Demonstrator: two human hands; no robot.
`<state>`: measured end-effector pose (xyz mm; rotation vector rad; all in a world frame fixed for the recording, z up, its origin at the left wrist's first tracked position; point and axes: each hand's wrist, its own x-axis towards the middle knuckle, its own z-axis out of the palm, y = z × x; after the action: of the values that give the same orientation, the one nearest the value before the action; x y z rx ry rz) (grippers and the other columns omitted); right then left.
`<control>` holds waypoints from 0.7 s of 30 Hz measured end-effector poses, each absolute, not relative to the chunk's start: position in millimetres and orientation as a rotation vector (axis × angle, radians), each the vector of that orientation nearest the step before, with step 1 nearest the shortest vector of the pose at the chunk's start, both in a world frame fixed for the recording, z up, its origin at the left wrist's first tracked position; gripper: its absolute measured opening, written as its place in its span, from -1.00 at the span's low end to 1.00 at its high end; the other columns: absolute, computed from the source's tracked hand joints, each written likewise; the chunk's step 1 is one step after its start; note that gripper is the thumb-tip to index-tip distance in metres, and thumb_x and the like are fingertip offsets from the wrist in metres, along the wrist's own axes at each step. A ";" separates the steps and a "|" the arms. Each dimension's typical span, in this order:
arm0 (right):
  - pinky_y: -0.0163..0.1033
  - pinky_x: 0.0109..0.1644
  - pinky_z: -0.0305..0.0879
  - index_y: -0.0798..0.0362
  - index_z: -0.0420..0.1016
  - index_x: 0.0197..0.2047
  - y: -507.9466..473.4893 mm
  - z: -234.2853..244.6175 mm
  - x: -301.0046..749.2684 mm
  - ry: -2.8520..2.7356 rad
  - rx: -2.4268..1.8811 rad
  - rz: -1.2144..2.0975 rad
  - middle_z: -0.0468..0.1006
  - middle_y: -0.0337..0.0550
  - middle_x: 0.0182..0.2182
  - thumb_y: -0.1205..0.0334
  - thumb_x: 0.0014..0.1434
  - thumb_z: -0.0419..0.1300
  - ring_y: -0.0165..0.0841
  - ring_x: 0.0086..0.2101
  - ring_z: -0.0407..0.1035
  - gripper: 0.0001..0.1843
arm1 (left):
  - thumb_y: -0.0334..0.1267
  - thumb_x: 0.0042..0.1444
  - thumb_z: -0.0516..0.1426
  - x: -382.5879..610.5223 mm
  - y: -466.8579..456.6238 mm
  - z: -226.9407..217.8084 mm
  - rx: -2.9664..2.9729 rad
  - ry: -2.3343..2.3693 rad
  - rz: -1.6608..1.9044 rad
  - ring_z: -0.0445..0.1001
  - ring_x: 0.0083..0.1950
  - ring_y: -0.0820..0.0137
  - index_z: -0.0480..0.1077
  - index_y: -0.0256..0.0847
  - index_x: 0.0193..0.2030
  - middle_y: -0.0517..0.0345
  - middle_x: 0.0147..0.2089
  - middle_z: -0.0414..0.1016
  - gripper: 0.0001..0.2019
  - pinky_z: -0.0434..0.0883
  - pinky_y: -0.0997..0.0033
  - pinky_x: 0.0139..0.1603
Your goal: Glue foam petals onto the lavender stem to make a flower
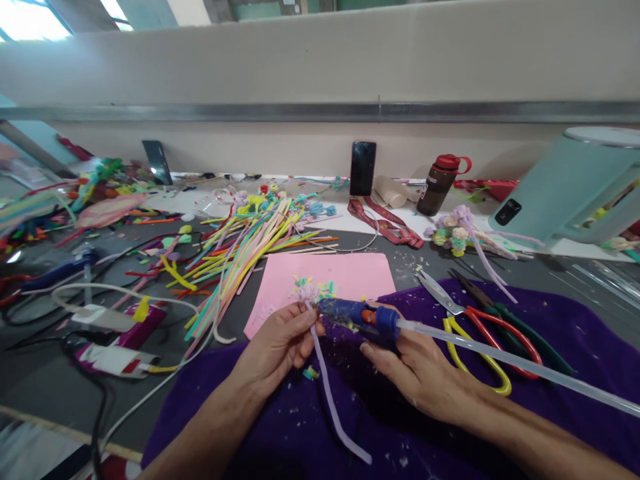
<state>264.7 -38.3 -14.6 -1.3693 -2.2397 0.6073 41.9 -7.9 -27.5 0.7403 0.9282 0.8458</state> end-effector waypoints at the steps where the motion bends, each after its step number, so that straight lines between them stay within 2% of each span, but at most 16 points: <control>1: -0.19 -0.19 0.33 0.04 0.45 -0.21 -38.7 -12.9 265.3 -2.255 -1.381 0.608 0.51 -0.15 -0.38 0.06 0.23 -0.02 -0.25 -0.34 0.40 -0.70 | -0.14 0.05 0.15 42.1 -7.9 -27.6 0.740 0.926 0.854 0.20 -0.77 0.65 0.38 -0.32 -0.47 0.26 -0.73 0.33 -0.75 0.19 0.73 -0.78; 9: -0.24 -0.26 0.32 0.03 0.43 -0.23 -39.2 -14.9 265.8 -2.189 -1.348 0.711 0.50 -0.19 -0.39 0.09 0.27 -0.07 -0.29 -0.38 0.38 -0.70 | -0.13 0.01 0.19 43.2 -8.1 -29.6 0.736 0.922 0.912 0.22 -0.74 0.66 0.36 -0.30 -0.45 0.24 -0.59 0.40 -0.76 0.19 0.72 -0.79; 14: -0.22 -0.23 0.30 0.04 0.41 -0.21 -39.1 -20.2 267.3 -2.208 -1.370 0.659 0.49 -0.16 -0.38 0.06 0.26 -0.04 -0.28 -0.35 0.37 -0.70 | -0.13 0.01 0.18 43.4 -8.3 -30.2 0.744 0.932 0.888 0.21 -0.75 0.66 0.35 -0.31 -0.47 0.26 -0.64 0.37 -0.75 0.19 0.71 -0.79; 18: -0.20 -0.17 0.28 0.02 0.40 -0.19 -38.6 -18.5 268.8 -2.240 -1.377 0.665 0.49 -0.15 -0.33 0.04 0.24 -0.02 -0.25 -0.30 0.36 -0.71 | -0.15 -0.02 0.21 43.3 -8.3 -30.1 0.725 0.921 0.927 0.24 -0.73 0.66 0.33 -0.29 -0.45 0.23 -0.54 0.44 -0.77 0.20 0.70 -0.79; 21: -0.22 -0.25 0.28 0.03 0.42 -0.24 -38.2 -17.3 267.3 -2.206 -1.365 0.688 0.49 -0.16 -0.40 0.04 0.25 -0.05 -0.27 -0.35 0.36 -0.69 | -0.16 -0.02 0.20 42.8 -8.6 -29.7 0.725 0.915 0.930 0.24 -0.73 0.66 0.33 -0.29 -0.44 0.24 -0.53 0.44 -0.78 0.20 0.71 -0.80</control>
<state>267.3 -38.2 -17.3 -1.3652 -2.2061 0.6884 42.8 -8.6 -29.7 0.7249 0.9154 0.9299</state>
